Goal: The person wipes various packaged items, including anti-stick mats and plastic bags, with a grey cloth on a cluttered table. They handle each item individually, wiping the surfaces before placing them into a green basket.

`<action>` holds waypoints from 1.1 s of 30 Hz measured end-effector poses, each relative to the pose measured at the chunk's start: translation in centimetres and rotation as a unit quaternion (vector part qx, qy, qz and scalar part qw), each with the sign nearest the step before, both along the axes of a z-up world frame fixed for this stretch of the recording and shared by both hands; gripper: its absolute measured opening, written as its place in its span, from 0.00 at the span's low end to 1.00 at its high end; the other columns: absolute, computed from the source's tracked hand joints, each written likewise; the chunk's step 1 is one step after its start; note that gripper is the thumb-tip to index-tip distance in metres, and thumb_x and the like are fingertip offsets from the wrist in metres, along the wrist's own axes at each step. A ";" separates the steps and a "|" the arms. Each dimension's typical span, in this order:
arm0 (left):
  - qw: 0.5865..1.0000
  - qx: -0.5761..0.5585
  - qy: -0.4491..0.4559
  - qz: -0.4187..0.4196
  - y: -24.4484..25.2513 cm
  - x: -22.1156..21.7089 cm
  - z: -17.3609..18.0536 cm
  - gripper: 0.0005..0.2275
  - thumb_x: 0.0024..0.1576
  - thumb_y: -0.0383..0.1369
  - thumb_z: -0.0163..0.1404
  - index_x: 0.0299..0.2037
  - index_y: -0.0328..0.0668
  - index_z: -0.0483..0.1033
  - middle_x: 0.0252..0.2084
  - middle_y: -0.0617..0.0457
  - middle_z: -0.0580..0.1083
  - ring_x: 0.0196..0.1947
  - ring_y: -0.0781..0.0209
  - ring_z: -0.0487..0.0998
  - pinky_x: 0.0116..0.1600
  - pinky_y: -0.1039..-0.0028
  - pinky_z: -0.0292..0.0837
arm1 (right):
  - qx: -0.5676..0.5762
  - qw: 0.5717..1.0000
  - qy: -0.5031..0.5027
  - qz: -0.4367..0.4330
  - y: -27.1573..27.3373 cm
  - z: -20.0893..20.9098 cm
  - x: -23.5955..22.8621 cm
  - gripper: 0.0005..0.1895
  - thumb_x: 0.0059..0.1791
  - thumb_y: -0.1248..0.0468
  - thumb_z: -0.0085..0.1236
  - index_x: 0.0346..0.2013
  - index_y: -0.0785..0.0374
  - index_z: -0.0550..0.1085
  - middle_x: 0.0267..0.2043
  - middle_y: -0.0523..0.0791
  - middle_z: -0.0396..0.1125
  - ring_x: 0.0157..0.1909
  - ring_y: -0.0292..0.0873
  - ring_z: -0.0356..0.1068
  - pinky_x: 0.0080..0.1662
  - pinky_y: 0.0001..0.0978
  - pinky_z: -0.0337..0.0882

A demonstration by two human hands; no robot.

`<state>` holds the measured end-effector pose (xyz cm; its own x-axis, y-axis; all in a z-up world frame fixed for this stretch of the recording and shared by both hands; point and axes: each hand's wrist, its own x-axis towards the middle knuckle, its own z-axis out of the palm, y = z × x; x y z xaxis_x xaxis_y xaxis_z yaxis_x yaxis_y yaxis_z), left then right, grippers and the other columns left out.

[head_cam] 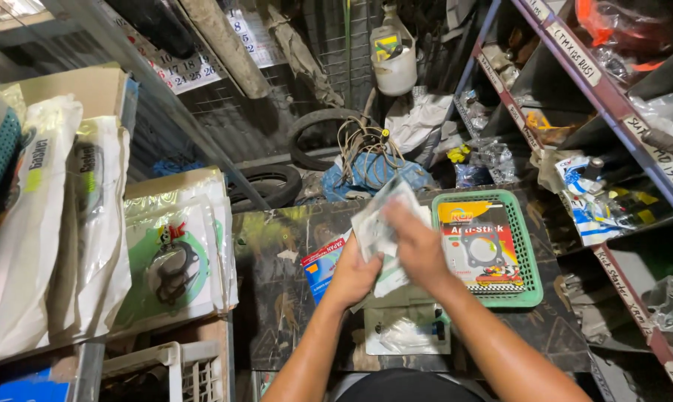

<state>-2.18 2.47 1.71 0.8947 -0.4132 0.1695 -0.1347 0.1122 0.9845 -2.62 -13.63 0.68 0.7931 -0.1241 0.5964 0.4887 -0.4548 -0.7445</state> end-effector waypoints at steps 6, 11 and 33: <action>1.000 0.012 -0.011 -0.005 -0.5 0.5 -4.0 0.23 0.54 0.17 0.46 0.63 0.29 0.66 0.58 0.36 0.73 0.59 0.51 0.70 0.64 0.53 0.66 | -0.035 0.997 -0.021 0.060 4.6 5.0 -1.8 0.21 0.46 0.76 0.56 0.50 0.54 0.81 0.57 0.46 0.74 0.64 0.49 0.71 0.68 0.42 0.63; 0.998 0.026 0.058 0.016 0.5 -0.4 -4.4 0.21 0.56 0.21 0.50 0.61 0.35 0.71 0.55 0.42 0.77 0.55 0.56 0.75 0.62 0.56 0.69 | -0.008 0.999 0.012 -0.041 -0.9 1.2 0.5 0.20 0.50 0.80 0.50 0.54 0.65 0.78 0.56 0.58 0.71 0.62 0.60 0.67 0.64 0.53 0.66; 0.828 -0.364 0.372 0.208 -1.2 0.7 0.1 0.19 0.65 0.41 0.46 0.57 0.32 0.69 0.54 0.33 0.76 0.53 0.40 0.78 0.60 0.43 0.72 | -0.080 0.994 -0.004 -0.069 -2.2 -2.4 -0.8 0.24 0.51 0.78 0.46 0.63 0.67 0.72 0.65 0.58 0.65 0.69 0.58 0.61 0.71 0.50 0.58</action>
<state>-1.46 1.24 1.82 0.9030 -0.0738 -0.4233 0.3027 0.8083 0.5049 -3.42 -15.79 -1.74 0.7705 -0.1346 0.6231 0.4180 -0.6312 -0.6533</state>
